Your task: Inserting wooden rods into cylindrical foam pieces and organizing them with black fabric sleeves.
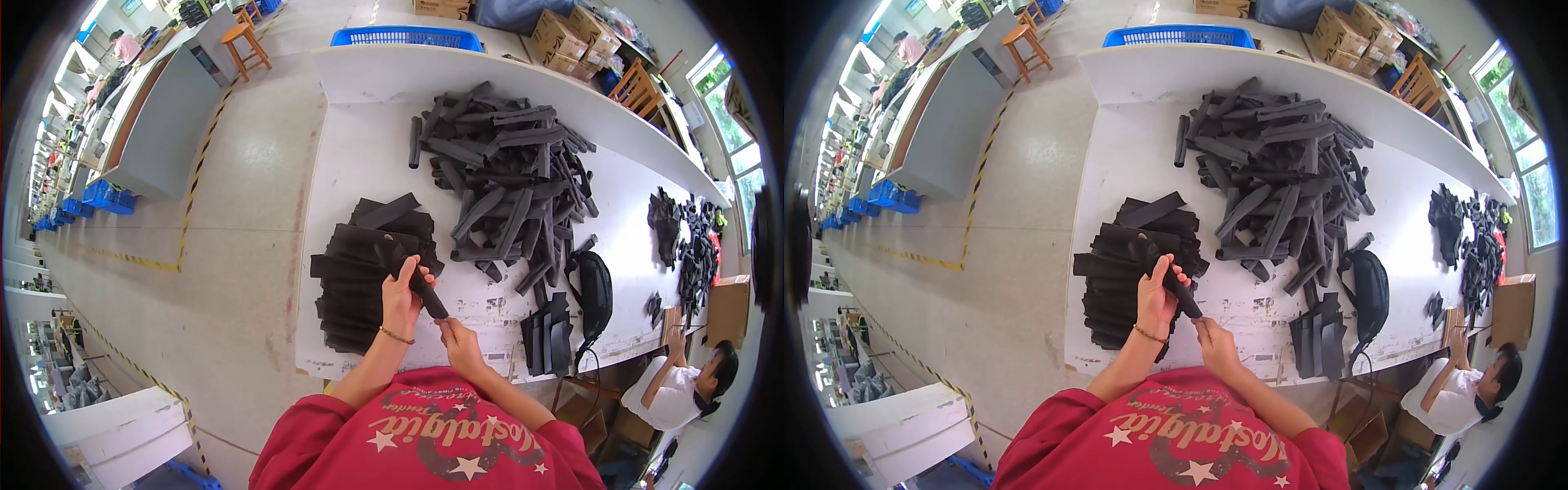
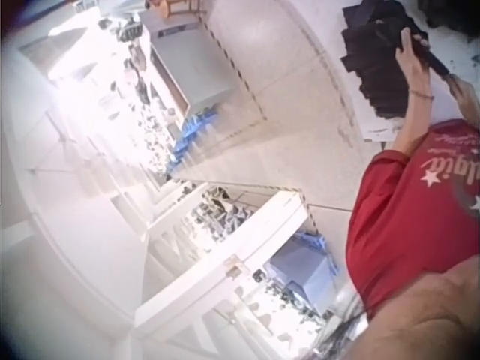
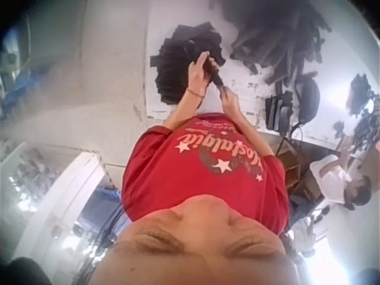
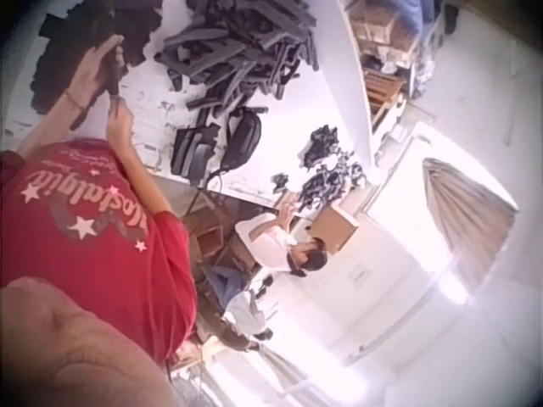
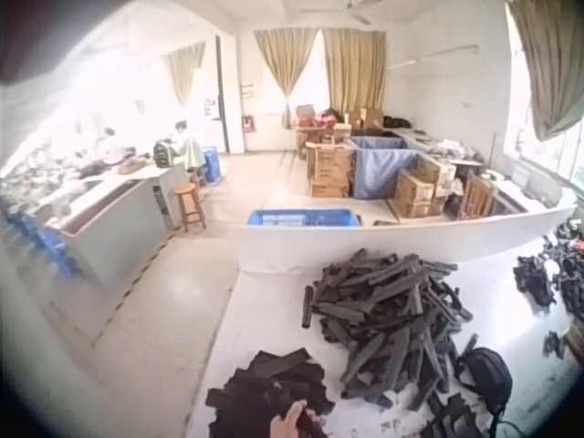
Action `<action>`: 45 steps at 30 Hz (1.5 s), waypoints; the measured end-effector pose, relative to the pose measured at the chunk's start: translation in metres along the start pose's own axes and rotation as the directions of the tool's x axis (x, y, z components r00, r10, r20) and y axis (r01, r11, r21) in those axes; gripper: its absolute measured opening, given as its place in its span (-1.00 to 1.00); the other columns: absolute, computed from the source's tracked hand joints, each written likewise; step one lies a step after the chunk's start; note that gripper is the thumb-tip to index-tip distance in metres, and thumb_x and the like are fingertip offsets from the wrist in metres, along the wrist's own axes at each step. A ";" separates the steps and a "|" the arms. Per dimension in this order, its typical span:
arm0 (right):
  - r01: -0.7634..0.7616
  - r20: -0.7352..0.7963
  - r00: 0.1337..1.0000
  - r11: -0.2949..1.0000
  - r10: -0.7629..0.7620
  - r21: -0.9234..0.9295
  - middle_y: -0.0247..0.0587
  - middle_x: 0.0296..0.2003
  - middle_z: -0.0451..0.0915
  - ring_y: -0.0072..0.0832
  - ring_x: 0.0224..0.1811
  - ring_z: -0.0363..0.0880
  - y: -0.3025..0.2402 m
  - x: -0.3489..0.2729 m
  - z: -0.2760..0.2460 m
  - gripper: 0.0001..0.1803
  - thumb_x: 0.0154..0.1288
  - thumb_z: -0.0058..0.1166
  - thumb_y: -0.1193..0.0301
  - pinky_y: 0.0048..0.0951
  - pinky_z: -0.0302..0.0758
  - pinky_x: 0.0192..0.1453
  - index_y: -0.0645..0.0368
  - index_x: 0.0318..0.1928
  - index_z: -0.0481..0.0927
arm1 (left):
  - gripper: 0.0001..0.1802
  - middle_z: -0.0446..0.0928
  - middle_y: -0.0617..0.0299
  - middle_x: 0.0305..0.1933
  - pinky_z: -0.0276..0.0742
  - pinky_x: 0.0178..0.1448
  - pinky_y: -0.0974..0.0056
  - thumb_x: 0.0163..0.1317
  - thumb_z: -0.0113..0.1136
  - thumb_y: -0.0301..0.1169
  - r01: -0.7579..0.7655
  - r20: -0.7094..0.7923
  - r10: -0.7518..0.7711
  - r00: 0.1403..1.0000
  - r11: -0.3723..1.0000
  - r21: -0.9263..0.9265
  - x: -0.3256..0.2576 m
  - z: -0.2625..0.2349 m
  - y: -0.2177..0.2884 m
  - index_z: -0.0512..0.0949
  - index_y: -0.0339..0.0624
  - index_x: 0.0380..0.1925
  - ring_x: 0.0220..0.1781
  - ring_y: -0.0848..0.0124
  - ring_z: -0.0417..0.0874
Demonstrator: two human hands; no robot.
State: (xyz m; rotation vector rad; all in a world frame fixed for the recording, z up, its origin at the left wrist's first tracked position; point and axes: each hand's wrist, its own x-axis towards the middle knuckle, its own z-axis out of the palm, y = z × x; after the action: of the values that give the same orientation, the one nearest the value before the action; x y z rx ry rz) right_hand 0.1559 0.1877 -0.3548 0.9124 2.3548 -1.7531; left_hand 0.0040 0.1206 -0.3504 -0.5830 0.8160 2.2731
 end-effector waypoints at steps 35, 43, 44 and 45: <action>-0.217 0.532 0.820 0.975 0.213 -0.055 -0.17 -0.53 0.52 -0.45 -0.53 0.47 -0.035 -0.112 -0.132 -0.74 0.37 -0.03 0.24 -0.42 0.42 -0.39 0.18 -0.18 0.56 | -0.61 0.07 0.44 -0.75 -0.02 -0.75 0.40 0.43 -0.15 -0.15 -0.345 -0.096 0.338 0.936 0.936 -0.073 0.069 -0.035 0.080 0.31 -0.04 -0.58 -0.81 0.58 0.05; 0.201 -0.154 0.973 0.964 -0.174 0.176 -0.49 -0.65 0.28 -0.72 -0.58 0.21 -0.042 0.023 -0.039 -0.77 0.22 0.21 0.40 -0.57 0.19 -0.52 0.22 -0.16 0.53 | -0.71 0.29 0.30 -0.64 0.22 -0.58 0.39 0.35 -0.01 -0.22 0.040 -0.117 -0.042 0.992 0.999 -0.025 0.027 0.007 -0.019 0.35 -0.13 -0.50 -0.66 0.50 0.27; 0.153 -0.177 0.978 0.950 -0.107 0.273 -0.54 -0.65 0.24 -0.73 -0.58 0.17 -0.046 0.030 -0.039 -0.77 0.22 0.21 0.39 -0.59 0.15 -0.53 0.22 -0.18 0.53 | -0.73 0.39 0.26 -0.56 0.31 -0.50 0.39 0.33 0.04 -0.22 0.095 -0.055 -0.094 0.994 0.995 0.007 0.027 -0.003 -0.022 0.42 -0.18 -0.43 -0.58 0.49 0.38; 0.150 -0.180 0.978 0.950 -0.103 0.274 -0.54 -0.65 0.24 -0.73 -0.58 0.17 -0.046 0.037 -0.045 -0.77 0.22 0.21 0.39 -0.59 0.15 -0.53 0.22 -0.18 0.53 | -0.73 0.39 0.26 -0.56 0.31 -0.50 0.39 0.33 0.04 -0.22 0.099 -0.056 -0.098 0.994 0.995 0.009 0.020 0.006 -0.016 0.42 -0.18 -0.43 -0.58 0.49 0.38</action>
State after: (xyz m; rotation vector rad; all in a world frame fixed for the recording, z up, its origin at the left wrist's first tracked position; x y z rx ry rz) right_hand 0.1153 0.2356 -0.3141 0.9951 2.3420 -2.1954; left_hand 0.0000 0.1423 -0.3639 -0.6683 0.8090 2.1693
